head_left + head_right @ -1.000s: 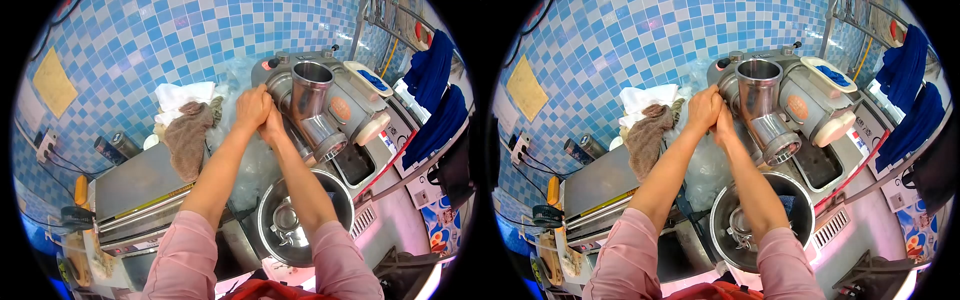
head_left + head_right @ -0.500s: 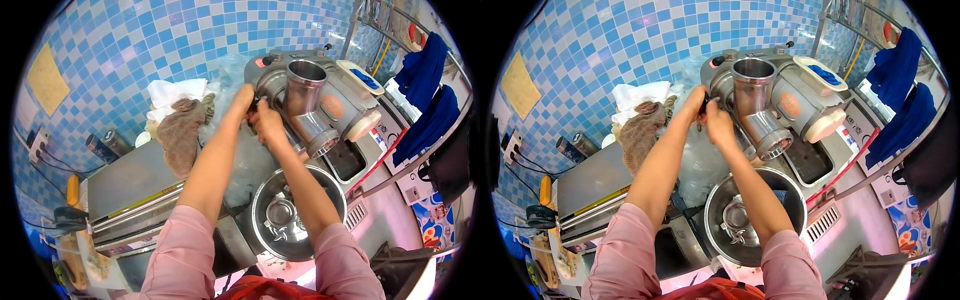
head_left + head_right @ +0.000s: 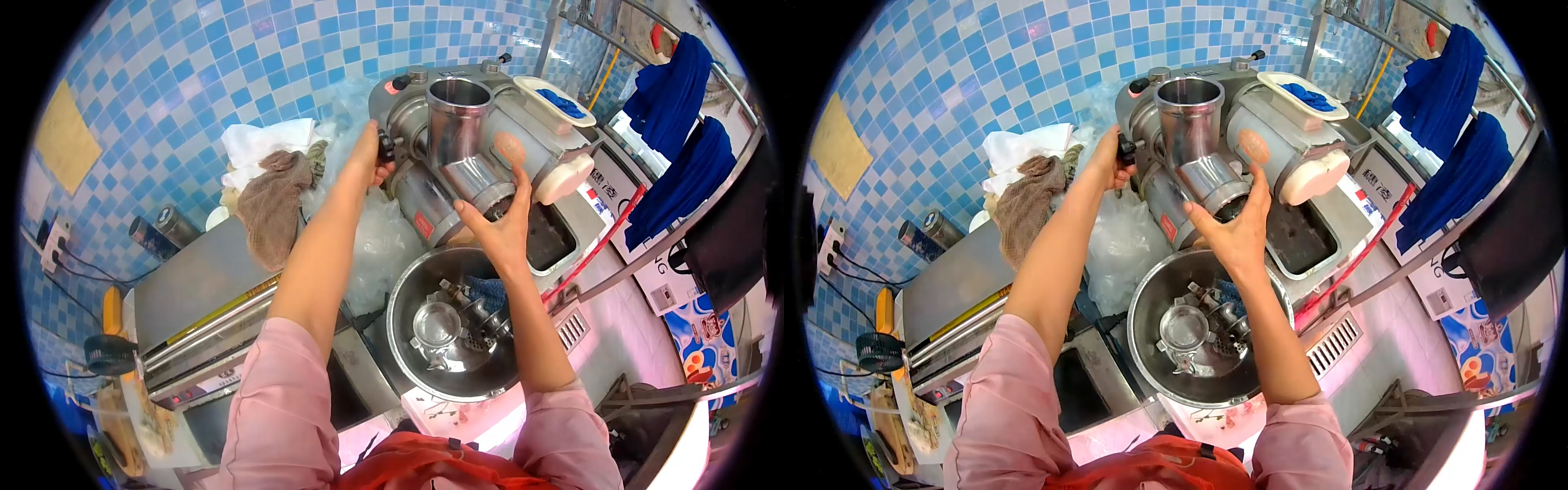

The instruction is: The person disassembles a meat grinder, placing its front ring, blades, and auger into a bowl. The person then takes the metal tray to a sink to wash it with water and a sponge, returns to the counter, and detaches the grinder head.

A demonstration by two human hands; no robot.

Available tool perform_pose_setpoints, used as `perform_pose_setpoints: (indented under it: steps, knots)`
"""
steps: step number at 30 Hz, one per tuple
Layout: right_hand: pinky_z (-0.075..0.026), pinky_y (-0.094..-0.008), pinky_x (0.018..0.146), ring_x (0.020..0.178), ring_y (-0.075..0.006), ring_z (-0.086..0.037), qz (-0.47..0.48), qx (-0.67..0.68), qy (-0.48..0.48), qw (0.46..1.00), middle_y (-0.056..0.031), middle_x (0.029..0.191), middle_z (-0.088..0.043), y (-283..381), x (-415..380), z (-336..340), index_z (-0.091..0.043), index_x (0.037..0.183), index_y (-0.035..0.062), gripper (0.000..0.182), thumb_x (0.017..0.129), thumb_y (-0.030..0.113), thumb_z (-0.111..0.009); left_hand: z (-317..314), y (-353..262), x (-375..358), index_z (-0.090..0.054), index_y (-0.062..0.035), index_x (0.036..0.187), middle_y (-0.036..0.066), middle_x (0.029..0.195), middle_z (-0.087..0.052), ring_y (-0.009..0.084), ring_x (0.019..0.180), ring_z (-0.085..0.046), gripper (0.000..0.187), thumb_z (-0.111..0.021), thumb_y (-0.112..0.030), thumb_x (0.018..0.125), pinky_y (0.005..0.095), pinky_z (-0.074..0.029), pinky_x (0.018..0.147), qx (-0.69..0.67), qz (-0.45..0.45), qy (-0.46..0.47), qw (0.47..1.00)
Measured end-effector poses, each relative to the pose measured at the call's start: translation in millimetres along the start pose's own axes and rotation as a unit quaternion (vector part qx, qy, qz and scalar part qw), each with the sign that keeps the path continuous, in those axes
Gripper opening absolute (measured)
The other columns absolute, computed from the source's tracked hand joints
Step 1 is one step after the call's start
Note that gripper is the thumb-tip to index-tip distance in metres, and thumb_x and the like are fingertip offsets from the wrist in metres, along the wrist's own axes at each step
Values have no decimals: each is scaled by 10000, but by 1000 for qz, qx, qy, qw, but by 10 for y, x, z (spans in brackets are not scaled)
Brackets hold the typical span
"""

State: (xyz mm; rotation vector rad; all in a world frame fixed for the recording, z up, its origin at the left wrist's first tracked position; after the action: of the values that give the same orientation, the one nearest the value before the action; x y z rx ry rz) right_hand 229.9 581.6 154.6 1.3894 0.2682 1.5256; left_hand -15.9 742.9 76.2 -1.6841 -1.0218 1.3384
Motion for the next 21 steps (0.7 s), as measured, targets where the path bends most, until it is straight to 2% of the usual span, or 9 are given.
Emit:
perform_pose_setpoints:
  steps: [2,3,7,10,13,14,17,18,21]
  knots:
    - [-293,-408,983,1153,-347,-352,-1,-2,-5,1000,-234,1224,-345,28,4,0,-247,1288,-16,959,570,312,-790,67,-2,-12,-491,1,1036,170,747,-579,303,651,-589,673,-325,-612,812,382,-422,441,11,-8,2,1000]
    - [-293,-407,984,1149,-348,-354,-3,-2,-8,1000,-235,1222,-346,48,0,-10,-238,1291,-16,969,563,302,-793,-65,-107,-306,-478,-10,1063,181,783,-578,320,670,-588,664,-329,-609,817,395,-440,483,90,-87,-121,985]
    - [-337,-397,931,1073,-343,-403,-63,-2,-18,998,-208,1132,-389,-3,2,-28,-332,1170,3,786,547,227,-756,-405,-351,-880,-427,12,1093,259,921,-566,414,838,-561,613,-385,-546,841,451,-404,804,356,-471,-326,738]
    - [-352,-394,900,1042,-336,-416,-73,-2,-31,997,-192,1092,-407,40,0,3,-373,1101,11,693,542,206,-733,-184,-301,-543,-454,-29,1037,121,713,-565,246,497,-530,624,-388,-610,819,324,-431,437,269,-438,-333,790]
    - [-357,-388,888,1028,-329,-420,-26,2,-56,998,-180,1069,-422,52,-31,39,-396,1089,8,669,541,199,-727,-11,-68,-180,-469,-56,1040,103,701,-554,225,463,-496,633,-380,-637,804,304,-417,412,84,-72,-124,986]
    - [-357,-391,885,1024,-323,-421,-31,4,-69,997,-167,1047,-432,36,-52,61,-412,1071,7,647,534,189,-723,-35,-60,-218,-436,-20,1087,166,881,-602,278,789,-585,733,-319,-682,795,343,-466,508,62,-32,-88,994]
    - [-355,-398,883,1022,-322,-420,-25,22,-79,996,-164,1046,-430,-21,-66,57,-408,1074,6,653,529,181,-723,-40,-293,-553,-476,2,1063,159,895,-601,261,821,-587,733,-430,-665,763,342,-478,543,200,-194,-276,920]
    - [-354,-402,884,1022,-320,-420,-24,21,-80,996,-163,1048,-428,-30,-62,48,-406,1072,4,656,526,178,-724,-87,-317,-526,-497,2,1070,141,873,-596,260,842,-580,699,-562,-601,721,350,-493,579,232,-325,-235,886]
    - [-355,-398,880,1018,-320,-419,-18,9,-77,997,-163,1044,-427,-2,-51,59,-409,1067,3,653,522,176,-726,-103,-351,-572,-484,4,1086,152,866,-597,252,775,-601,647,-629,-504,713,320,-497,569,297,-397,-216,841]
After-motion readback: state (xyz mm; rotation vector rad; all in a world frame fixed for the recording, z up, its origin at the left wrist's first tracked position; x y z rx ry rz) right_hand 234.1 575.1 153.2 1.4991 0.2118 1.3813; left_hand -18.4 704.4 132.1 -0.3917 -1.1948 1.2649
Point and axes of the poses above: each hand's wrist, its own x-axis towards the middle knuckle, its own z-axis out of the back of the hand, y = z × x, the point moved 7 cm from there along x, towards the middle knuckle
